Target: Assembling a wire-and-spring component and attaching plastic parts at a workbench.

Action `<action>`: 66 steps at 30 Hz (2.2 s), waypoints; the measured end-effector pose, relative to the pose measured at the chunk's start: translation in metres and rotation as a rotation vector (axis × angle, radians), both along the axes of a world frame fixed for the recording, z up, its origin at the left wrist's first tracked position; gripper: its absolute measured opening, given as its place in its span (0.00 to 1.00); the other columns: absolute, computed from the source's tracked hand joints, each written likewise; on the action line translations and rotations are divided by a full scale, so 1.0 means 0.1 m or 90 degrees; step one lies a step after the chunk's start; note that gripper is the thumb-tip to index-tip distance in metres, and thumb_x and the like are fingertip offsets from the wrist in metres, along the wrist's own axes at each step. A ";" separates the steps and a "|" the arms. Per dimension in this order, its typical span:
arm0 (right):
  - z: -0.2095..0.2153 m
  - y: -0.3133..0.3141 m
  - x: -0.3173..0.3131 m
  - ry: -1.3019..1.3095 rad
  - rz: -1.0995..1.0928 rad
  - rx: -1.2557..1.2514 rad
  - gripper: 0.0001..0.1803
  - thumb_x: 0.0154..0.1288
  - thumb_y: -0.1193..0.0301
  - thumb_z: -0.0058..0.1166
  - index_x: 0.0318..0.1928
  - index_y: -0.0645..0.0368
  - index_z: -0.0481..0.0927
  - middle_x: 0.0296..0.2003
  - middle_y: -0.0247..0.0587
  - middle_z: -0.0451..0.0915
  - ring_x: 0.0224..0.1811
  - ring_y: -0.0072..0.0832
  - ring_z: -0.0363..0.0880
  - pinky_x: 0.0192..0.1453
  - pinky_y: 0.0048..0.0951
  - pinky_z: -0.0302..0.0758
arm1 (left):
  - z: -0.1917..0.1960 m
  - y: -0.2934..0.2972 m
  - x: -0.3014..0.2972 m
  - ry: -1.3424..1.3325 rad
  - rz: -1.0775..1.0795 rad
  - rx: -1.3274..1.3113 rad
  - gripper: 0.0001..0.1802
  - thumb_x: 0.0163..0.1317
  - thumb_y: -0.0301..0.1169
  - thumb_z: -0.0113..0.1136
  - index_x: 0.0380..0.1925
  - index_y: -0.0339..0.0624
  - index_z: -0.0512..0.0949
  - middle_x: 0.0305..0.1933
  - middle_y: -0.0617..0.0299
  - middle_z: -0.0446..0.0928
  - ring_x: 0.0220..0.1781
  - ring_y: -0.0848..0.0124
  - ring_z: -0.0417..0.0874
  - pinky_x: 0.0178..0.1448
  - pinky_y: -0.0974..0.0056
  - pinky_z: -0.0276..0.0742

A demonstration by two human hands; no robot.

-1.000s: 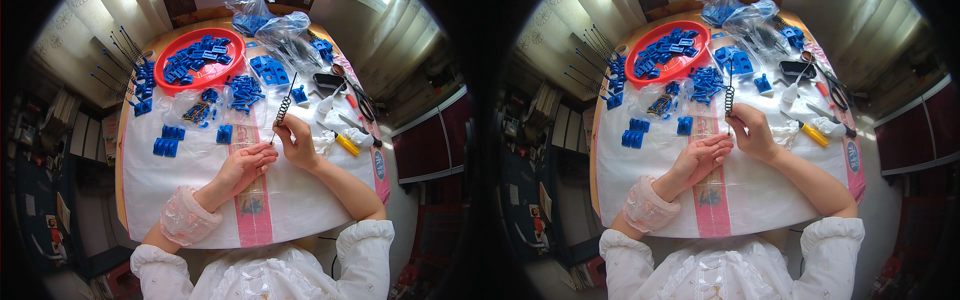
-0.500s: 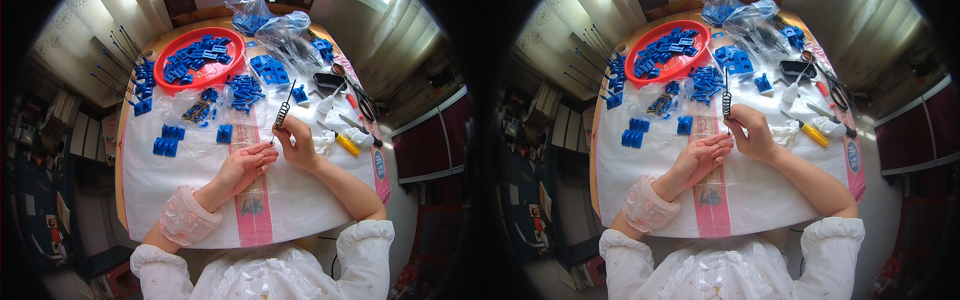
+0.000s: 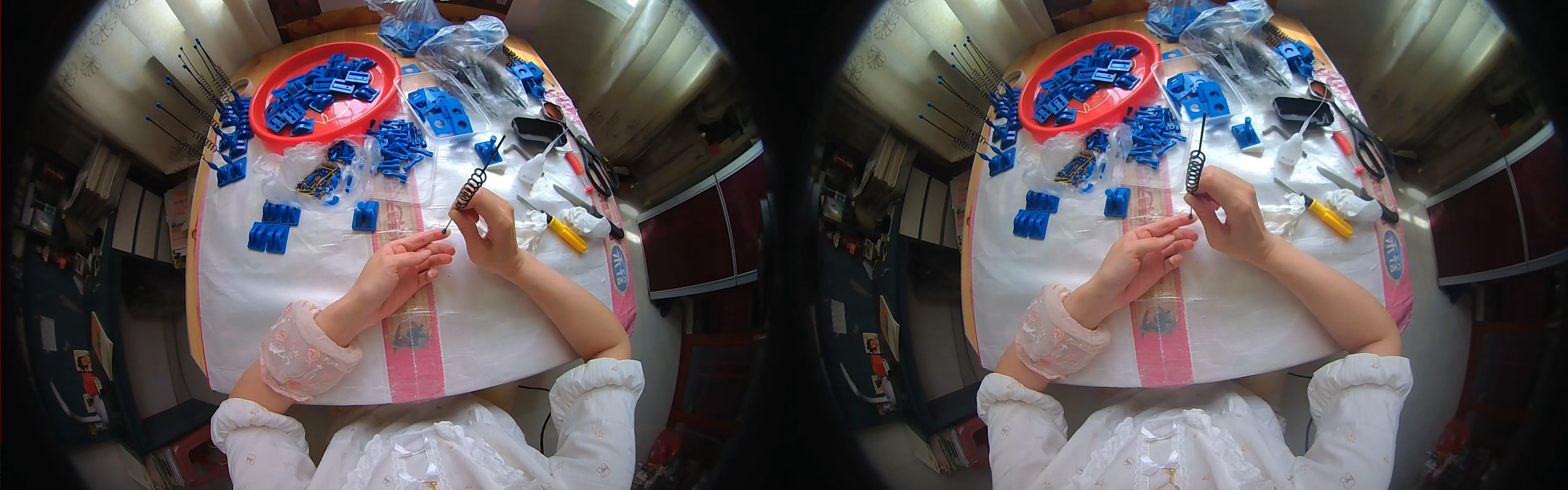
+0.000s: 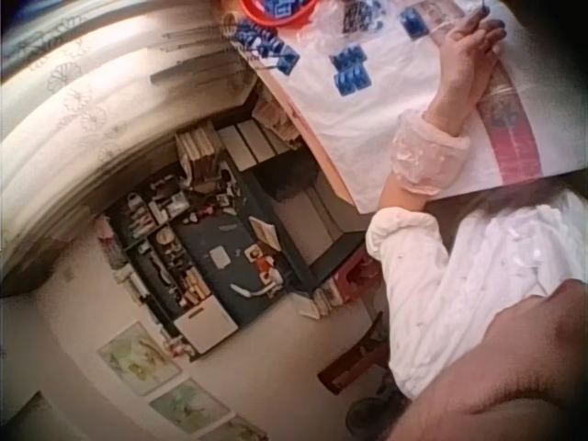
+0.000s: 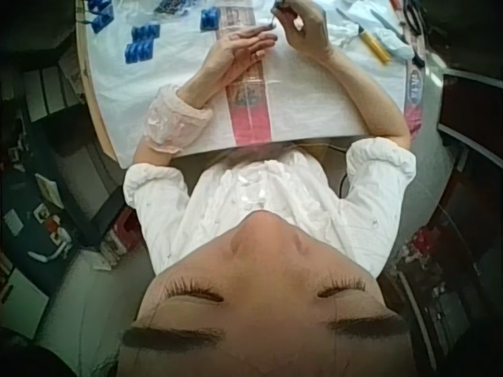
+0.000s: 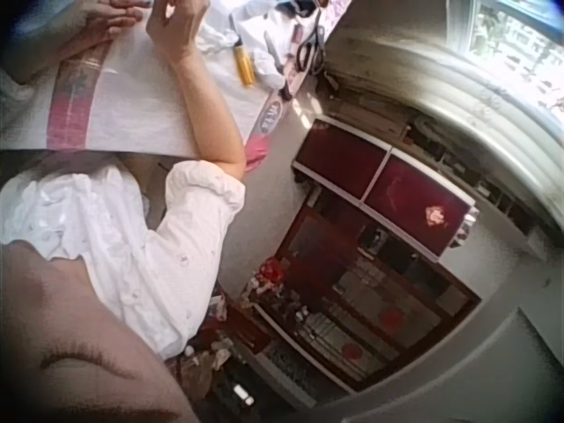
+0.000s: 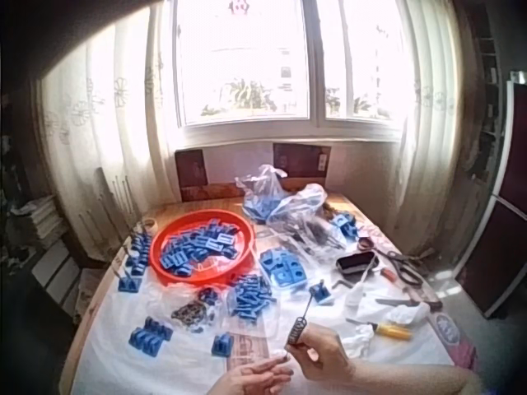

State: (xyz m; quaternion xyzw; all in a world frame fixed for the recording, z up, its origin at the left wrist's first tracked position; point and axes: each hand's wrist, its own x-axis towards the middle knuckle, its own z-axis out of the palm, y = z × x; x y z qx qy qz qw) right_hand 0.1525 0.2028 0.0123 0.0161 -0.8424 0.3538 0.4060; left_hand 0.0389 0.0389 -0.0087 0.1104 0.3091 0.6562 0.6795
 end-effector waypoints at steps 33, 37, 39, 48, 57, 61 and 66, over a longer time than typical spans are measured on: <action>0.05 0.02 -0.07 -0.029 -0.030 -0.139 0.07 0.61 0.81 0.57 0.30 0.64 0.71 0.21 0.35 0.71 0.22 0.20 0.66 0.27 0.24 0.64 | 0.01 0.00 0.01 0.008 -0.027 0.004 0.26 0.68 0.26 0.54 0.64 0.29 0.65 0.51 0.57 0.77 0.50 0.76 0.78 0.53 0.72 0.74; 0.08 0.00 -0.06 -0.027 -0.026 -0.141 0.07 0.60 0.81 0.58 0.30 0.64 0.71 0.22 0.35 0.71 0.23 0.21 0.67 0.27 0.24 0.64 | 0.02 0.01 0.02 0.007 -0.028 0.001 0.26 0.68 0.26 0.54 0.64 0.28 0.65 0.50 0.57 0.77 0.49 0.75 0.78 0.53 0.72 0.74; 0.09 0.00 -0.06 -0.022 -0.024 -0.133 0.07 0.60 0.81 0.58 0.29 0.64 0.71 0.22 0.35 0.71 0.22 0.21 0.67 0.27 0.24 0.64 | 0.02 0.01 0.02 0.005 -0.029 0.003 0.26 0.68 0.26 0.54 0.64 0.28 0.65 0.50 0.57 0.77 0.49 0.76 0.78 0.53 0.72 0.74; 0.12 -0.02 -0.04 -0.010 -0.011 -0.110 0.08 0.60 0.82 0.58 0.28 0.64 0.71 0.21 0.34 0.69 0.22 0.20 0.66 0.26 0.23 0.63 | 0.02 0.00 0.02 0.010 -0.029 0.007 0.25 0.69 0.26 0.53 0.63 0.27 0.66 0.50 0.57 0.77 0.48 0.76 0.77 0.51 0.72 0.74; 0.04 0.05 -0.05 0.007 0.004 -0.231 0.08 0.63 0.79 0.57 0.30 0.65 0.71 0.23 0.34 0.70 0.26 0.18 0.66 0.31 0.23 0.65 | 0.03 -0.01 0.03 0.036 -0.012 0.004 0.21 0.69 0.26 0.55 0.60 0.28 0.70 0.48 0.59 0.78 0.46 0.78 0.78 0.49 0.74 0.75; 0.04 0.07 -0.02 -0.023 0.054 -0.366 0.04 0.67 0.78 0.55 0.34 0.65 0.74 0.30 0.32 0.74 0.34 0.17 0.71 0.40 0.21 0.69 | 0.06 0.00 0.06 0.055 0.003 -0.010 0.18 0.70 0.27 0.56 0.57 0.32 0.73 0.48 0.60 0.78 0.45 0.79 0.78 0.50 0.74 0.75; 0.01 0.08 0.01 -0.015 0.110 -0.383 0.03 0.67 0.78 0.54 0.36 0.66 0.75 0.32 0.33 0.75 0.36 0.18 0.72 0.43 0.22 0.70 | 0.04 -0.01 0.07 0.069 0.015 -0.013 0.15 0.70 0.29 0.57 0.54 0.37 0.75 0.48 0.61 0.78 0.45 0.80 0.78 0.51 0.75 0.75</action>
